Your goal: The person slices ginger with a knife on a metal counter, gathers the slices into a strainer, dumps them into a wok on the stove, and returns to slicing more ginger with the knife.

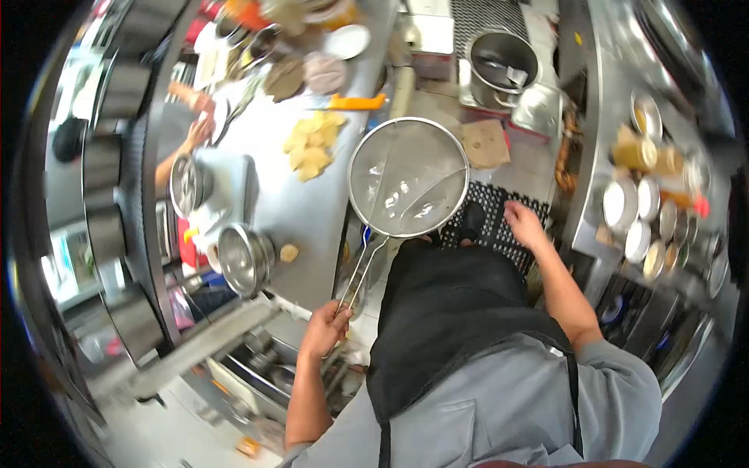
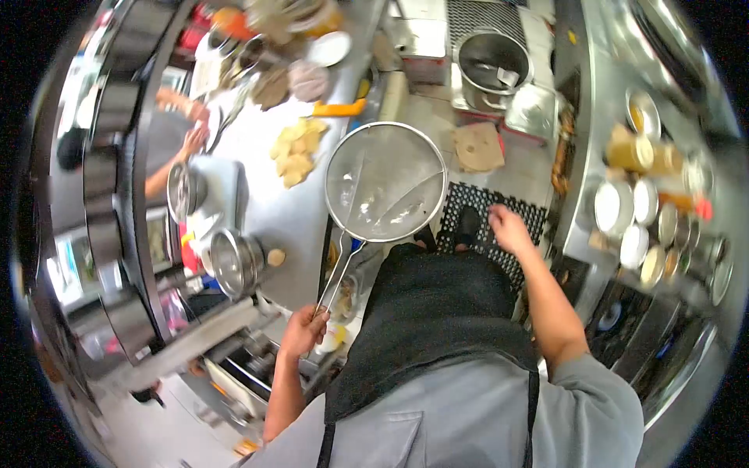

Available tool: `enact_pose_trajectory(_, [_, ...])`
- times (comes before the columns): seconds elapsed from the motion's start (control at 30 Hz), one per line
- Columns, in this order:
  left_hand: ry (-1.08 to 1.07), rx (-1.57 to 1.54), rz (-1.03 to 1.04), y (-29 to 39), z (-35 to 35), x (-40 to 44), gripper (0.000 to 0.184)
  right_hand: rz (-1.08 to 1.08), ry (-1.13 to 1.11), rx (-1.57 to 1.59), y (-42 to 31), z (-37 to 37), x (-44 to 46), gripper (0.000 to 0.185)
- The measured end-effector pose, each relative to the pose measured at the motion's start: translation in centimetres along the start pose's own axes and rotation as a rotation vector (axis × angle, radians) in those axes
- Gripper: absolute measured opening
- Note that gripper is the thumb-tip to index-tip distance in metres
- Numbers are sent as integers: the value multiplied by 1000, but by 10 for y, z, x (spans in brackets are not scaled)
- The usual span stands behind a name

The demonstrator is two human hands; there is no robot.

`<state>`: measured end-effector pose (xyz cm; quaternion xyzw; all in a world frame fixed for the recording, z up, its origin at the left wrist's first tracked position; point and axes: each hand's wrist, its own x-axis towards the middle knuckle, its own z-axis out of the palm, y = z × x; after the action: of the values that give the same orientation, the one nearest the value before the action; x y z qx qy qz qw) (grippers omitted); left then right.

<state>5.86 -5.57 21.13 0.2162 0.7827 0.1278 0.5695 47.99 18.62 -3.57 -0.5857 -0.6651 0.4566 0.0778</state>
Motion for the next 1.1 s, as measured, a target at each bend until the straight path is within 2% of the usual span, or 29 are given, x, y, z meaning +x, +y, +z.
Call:
enact_pose_trajectory(0.07, [71, -183, -49, -21, 3, -25, 19, -157, 25, -99, -53, -17, 64, 36])
enact_pose_trajectory(0.1, [104, -266, -50, -44, 6, -35, 19, -239, 28, -109, -106, -26, 82, 36])
enact_pose_trajectory(0.13, [136, -343, -50, -63, 9, -46, 19, -331, -38, -116, -141, -20, 105, 39])
enact_pose_trajectory(0.17, [203, -398, -16, -75, 13, -56, 19, -420, -101, -119, -176, -10, 127, 43])
enact_pose_trajectory(0.23, [353, -556, -10, -81, 17, -79, 20, -761, -168, -304, -284, 42, 155, 56])
enact_pose_trajectory(0.3, [454, -632, 18, -82, 19, -92, 19, -792, -218, -340, -341, 86, 167, 81])
enact_pose_trajectory(0.4, [589, -732, 85, -93, 24, -105, 21, -864, -24, -537, -379, 153, 201, 100])
enact_pose_trajectory(0.5, [718, -767, 11, -78, 36, -129, 18, -725, -57, -684, -411, 182, 210, 110])
enact_pose_trajectory(0.6, [769, -811, -86, -59, 54, -141, 17, -696, -150, -826, -436, 186, 198, 110])
enact_pose_trajectory(0.7, [772, -854, -109, -31, 69, -133, 17, -785, -134, -886, -436, 200, 203, 97])
enact_pose_trajectory(0.83, [736, -853, -118, -5, 94, -105, 19, -960, -111, -731, -419, 210, 217, 75])
enact_pose_trajectory(0.9, [727, -857, -118, 13, 104, -90, 19, -1005, -180, -632, -419, 211, 225, 64])
enact_pose_trajectory(1.1, [760, -832, -217, 65, 114, -58, 20, -1032, -341, -450, -431, 216, 256, 44])
